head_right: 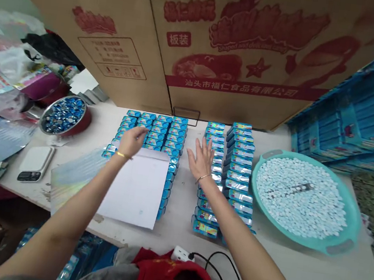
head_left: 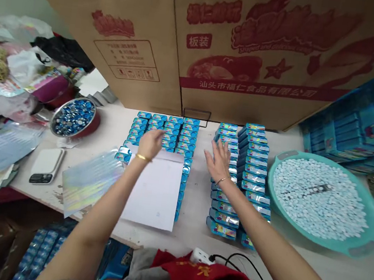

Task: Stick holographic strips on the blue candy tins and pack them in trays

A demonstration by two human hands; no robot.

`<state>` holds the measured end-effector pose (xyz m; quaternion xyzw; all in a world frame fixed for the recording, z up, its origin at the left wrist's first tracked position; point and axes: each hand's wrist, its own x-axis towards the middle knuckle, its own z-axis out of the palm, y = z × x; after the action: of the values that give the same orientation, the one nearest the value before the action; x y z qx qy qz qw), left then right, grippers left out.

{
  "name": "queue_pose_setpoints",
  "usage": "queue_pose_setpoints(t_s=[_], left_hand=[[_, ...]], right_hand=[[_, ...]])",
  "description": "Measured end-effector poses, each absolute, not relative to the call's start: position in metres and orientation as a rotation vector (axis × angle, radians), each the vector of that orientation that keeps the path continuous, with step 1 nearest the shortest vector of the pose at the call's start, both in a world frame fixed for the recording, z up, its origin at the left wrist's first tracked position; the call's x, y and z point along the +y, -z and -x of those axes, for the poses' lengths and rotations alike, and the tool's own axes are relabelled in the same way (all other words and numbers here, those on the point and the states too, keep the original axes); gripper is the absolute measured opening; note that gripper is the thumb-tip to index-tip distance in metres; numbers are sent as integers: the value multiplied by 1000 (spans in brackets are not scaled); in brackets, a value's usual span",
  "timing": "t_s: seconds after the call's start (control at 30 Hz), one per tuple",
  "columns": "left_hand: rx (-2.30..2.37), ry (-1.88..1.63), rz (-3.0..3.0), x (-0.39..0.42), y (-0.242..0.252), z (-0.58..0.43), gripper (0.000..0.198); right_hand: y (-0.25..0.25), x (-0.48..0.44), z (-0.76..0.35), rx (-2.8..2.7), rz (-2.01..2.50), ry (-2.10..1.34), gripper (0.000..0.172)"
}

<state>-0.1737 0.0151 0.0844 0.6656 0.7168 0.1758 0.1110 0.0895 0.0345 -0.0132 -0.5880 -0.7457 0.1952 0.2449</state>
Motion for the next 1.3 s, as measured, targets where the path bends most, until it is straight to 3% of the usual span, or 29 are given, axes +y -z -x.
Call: queue_pose_setpoints(t_s=[0.1,0.2,0.27,0.4,0.57,0.9,1.03,1.17,1.3], left_hand=[[2017,63,-1861,24,-79,221,25],[1877,245,-1949,-7,-60,226,56],[1876,204,-2062,-34,-48,221,54],[1829,19,-2140,-59,-38,219,17],[1704,-85,-2049,-36,-46,227,20],[1630,-131,-2405,10,-24,214,25],[1621,-216,-2391,18,-7,210,23],[1522,-419,-2283,10,-8,207,15],[1615,-865,-1735,15,-30,203,14]], right_hand=[[-1,11,-65,-2061,1470,-575,61],[-14,-6,-43,-2174,1388,-572,60],[-19,-17,-27,-2273,1354,-557,59],[-25,-34,14,-2444,1286,-491,50],[-24,-23,51,-2465,1386,-606,32],[-3,45,47,-2370,1536,-901,25],[7,63,46,-2364,1580,-859,27],[23,70,42,-2400,1584,-739,30],[34,68,34,-2351,1584,-740,34]])
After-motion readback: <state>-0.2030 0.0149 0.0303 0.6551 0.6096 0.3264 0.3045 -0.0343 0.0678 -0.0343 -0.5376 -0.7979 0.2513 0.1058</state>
